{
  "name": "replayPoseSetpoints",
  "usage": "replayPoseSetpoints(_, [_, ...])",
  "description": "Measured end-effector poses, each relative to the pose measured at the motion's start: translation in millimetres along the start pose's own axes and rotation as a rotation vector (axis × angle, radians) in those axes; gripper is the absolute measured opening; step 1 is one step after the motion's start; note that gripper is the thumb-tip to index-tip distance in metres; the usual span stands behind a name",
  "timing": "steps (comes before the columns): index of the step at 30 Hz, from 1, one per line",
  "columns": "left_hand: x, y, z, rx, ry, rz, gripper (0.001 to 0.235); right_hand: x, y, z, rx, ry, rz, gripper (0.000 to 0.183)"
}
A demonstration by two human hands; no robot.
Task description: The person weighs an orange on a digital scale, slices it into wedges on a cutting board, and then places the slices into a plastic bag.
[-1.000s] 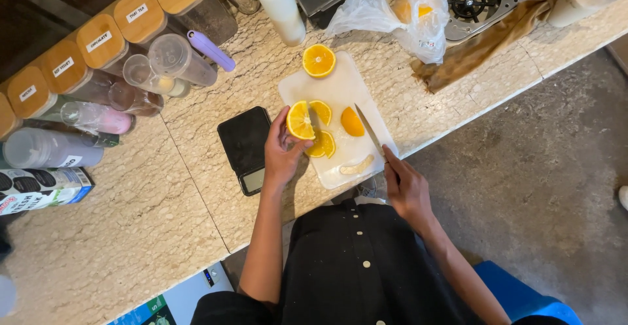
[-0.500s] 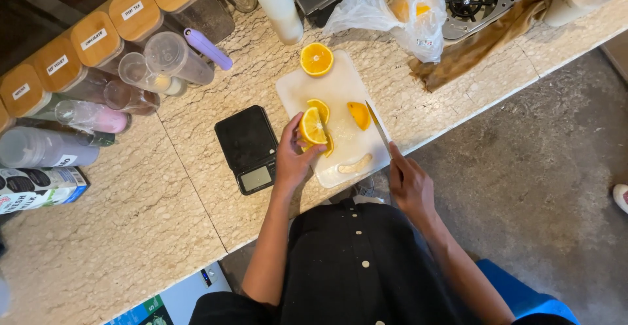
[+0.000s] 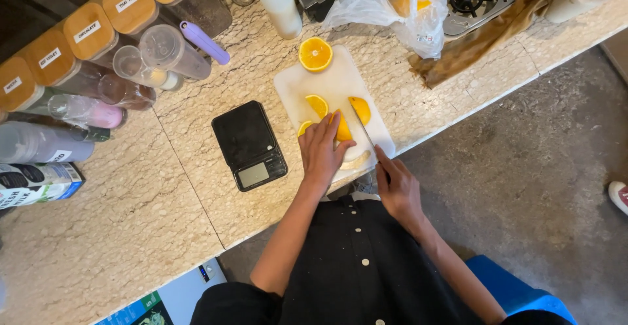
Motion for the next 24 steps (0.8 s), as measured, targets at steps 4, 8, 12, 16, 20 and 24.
replayPoseSetpoints(4, [2, -9, -4, 0.059, 0.021, -0.015, 0.062, 5, -2, -17, -0.125, -0.021, -0.012, 0.038])
replayPoseSetpoints(8, [4, -6, -10, 0.099, -0.013, -0.013, 0.059, 9, 8, -22, -0.068, -0.065, -0.063, 0.043])
replayPoseSetpoints(12, [4, -6, -13, 0.087, -0.016, -0.003, 0.061, 9, 13, -29, -0.021, -0.086, -0.080, 0.043])
replayPoseSetpoints(16, [0, -9, -13, 0.119, -0.012, -0.026, 0.060, 10, 14, -35, 0.046, -0.131, -0.063, 0.044])
replayPoseSetpoints(20, [-3, -8, -17, 0.119, -0.009, -0.042, 0.062, 8, 13, -41, 0.058, -0.101, -0.101, 0.043])
replayPoseSetpoints(24, [-5, -10, -18, 0.134, -0.034, -0.076, 0.062, 5, 8, -50, 0.076, -0.087, -0.132, 0.043])
Point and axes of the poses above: each hand's wrist, its own x-axis away from the middle knuckle, its own y-axis out of the palm, z = x × y, the point moved 7 cm from there along -x, towards the middle knuckle, and after that the axes turned 3 degrees about y, right-handed, at the moved point
